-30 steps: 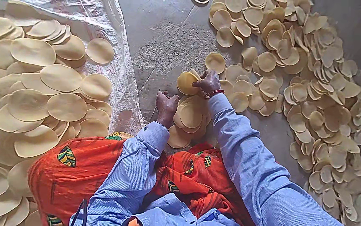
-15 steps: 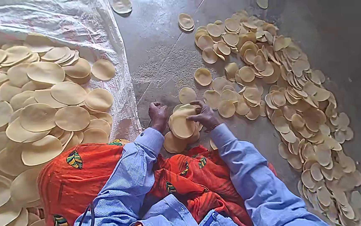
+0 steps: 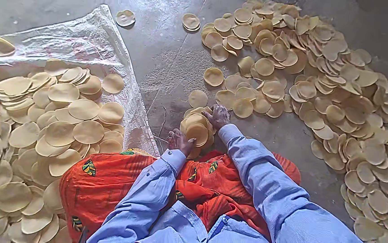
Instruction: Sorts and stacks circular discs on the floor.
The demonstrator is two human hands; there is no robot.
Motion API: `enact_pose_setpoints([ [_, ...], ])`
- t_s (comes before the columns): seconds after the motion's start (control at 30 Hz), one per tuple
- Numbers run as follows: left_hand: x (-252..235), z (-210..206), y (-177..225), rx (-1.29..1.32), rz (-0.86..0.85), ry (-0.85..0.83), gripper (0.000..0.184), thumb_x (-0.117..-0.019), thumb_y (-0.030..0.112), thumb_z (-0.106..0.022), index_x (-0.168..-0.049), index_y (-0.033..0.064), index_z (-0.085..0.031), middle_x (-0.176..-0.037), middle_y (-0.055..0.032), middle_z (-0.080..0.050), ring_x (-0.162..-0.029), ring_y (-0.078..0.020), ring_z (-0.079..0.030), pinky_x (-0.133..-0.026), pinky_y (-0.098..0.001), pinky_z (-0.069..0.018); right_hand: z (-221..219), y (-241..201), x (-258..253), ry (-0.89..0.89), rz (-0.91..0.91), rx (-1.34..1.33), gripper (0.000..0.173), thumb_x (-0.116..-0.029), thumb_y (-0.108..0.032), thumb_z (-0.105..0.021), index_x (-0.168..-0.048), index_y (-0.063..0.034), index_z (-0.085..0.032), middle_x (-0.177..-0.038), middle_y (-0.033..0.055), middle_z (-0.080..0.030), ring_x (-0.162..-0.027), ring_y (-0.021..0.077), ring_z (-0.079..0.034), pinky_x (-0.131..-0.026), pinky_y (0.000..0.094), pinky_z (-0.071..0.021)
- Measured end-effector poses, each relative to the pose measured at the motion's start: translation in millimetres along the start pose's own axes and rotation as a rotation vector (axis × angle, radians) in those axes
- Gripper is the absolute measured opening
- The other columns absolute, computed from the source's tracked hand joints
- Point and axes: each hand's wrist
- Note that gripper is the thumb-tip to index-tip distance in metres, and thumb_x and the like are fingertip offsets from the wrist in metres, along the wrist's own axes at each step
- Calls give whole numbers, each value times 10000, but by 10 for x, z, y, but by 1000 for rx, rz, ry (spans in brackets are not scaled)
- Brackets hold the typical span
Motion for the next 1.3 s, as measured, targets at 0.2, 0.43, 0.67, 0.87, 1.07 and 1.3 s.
enact_pose_setpoints([
  [0.2,-78,-1,-41,92,-22,16,742,-886,483,-787,-1332,-52,-530,-1339,-279,-586,-1248,-416,-601,-1034,-572,-503,105,-12,62,-231,-169,-320,884,-931,-792,-461,-1040,55,-686,-1123,285,-677,-1117,423,-651,-945,645,-482],
  [0.43,-206,63,-127,235,6,-6,595,-951,421,-733,-1293,-39,-574,-1296,-264,-629,-1242,-405,-614,-1050,-586,-489,-178,232,168,-662,-224,-1402,819,-980,-762,-315,-1376,-85,-551,-1165,119,-700,-1048,217,-688,-915,416,-576],
  [0.67,-45,206,-155,313,-19,-56,780,-1041,410,-586,-1572,-66,-271,-1512,-314,-470,-1385,-430,-513,-1152,-561,-425,-301,-294,638,-330,-237,-1071,468,-936,-111,-717,-1361,-18,-544,-1156,148,-685,-989,190,-685,-857,386,-590],
  [0.87,58,550,-202,571,-30,-40,548,-1085,304,-513,-1478,-73,-453,-1501,-263,-512,-1422,-361,-491,-1189,-494,-394,-366,-746,692,-118,-201,-1181,438,-863,34,-700,-1273,8,-548,-1002,107,-699,-830,143,-703,-727,339,-609],
  [1.07,196,1703,-855,1258,200,257,383,-1029,30,-537,-1407,-25,-550,-1352,-268,-602,-1254,-372,-589,-1040,-526,-485,381,-2756,651,-80,457,-552,570,-837,-127,-767,-1350,23,-569,-1221,235,-659,-1102,298,-662,-960,507,-538],
  [1.3,1383,1952,-2458,1669,36,515,261,-1049,7,-490,-1277,-103,-554,-1095,-191,-653,-865,-180,-674,-777,-331,-591,-176,-4408,1353,-237,1170,102,513,-873,67,-650,-1346,-130,-663,-1376,234,-620,-1285,520,-545,-951,764,-436],
])
Point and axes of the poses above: each hand's wrist, its own x-axis away from the middle knuckle, its own z-axis out of the back of the hand, y = z × x
